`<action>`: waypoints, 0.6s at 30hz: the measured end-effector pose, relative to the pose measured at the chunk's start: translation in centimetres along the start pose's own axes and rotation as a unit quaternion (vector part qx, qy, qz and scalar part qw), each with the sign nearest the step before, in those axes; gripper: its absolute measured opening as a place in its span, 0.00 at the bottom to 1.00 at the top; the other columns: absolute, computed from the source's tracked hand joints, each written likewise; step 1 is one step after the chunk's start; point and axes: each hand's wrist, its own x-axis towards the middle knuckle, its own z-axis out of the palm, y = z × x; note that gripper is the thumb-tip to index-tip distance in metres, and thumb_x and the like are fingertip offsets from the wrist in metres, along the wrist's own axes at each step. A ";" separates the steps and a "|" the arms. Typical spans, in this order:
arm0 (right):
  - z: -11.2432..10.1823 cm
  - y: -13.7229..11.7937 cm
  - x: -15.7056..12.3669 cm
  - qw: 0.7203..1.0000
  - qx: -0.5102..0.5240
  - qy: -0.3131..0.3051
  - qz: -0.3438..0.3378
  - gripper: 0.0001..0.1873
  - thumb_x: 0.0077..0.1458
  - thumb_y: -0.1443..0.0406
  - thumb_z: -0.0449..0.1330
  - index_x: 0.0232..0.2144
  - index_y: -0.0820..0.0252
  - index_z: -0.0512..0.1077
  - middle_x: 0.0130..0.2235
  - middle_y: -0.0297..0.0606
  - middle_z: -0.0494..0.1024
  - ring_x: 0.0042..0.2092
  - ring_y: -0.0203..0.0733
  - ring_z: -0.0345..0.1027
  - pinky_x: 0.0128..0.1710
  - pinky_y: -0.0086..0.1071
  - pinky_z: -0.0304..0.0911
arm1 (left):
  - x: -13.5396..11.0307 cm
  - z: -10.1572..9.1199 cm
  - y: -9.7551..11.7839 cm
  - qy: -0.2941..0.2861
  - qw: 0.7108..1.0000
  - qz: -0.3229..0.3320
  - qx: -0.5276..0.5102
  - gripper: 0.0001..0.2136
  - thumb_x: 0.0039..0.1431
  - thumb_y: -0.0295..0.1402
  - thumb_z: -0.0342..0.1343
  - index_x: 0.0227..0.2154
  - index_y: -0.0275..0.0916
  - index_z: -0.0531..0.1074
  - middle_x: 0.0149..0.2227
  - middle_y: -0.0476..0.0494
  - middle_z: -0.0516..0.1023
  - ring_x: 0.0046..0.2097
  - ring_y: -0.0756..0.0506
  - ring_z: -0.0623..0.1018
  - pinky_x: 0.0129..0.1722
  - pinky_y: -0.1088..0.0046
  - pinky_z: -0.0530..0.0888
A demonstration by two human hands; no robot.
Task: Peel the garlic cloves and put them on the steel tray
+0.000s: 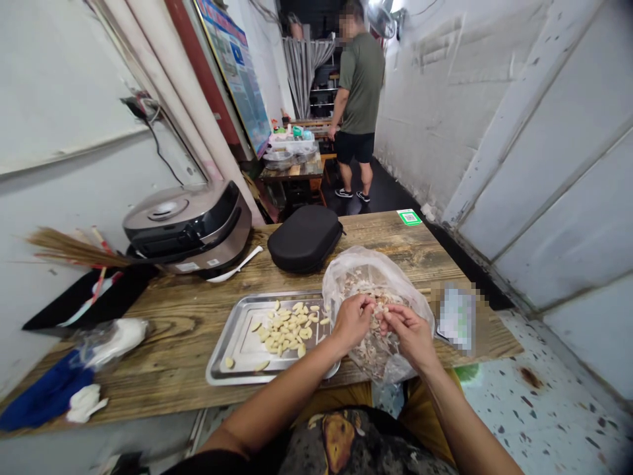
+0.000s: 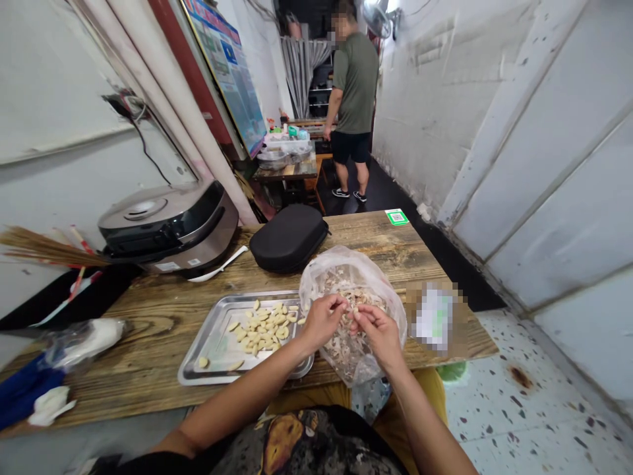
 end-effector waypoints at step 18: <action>-0.8 1.3 0.1 0.980 -0.155 0.080 -0.100 0.14 0.49 0.58 0.60 0.37 0.59 0.73 0.30 0.37 0.76 0.28 0.37 0.67 0.29 0.32 0.65 | 0.1 -0.1 -0.8 -0.023 0.993 0.112 0.015 0.09 0.56 0.31 0.52 0.36 0.40 0.76 0.37 0.45 0.79 0.40 0.47 0.75 0.44 0.71 0.69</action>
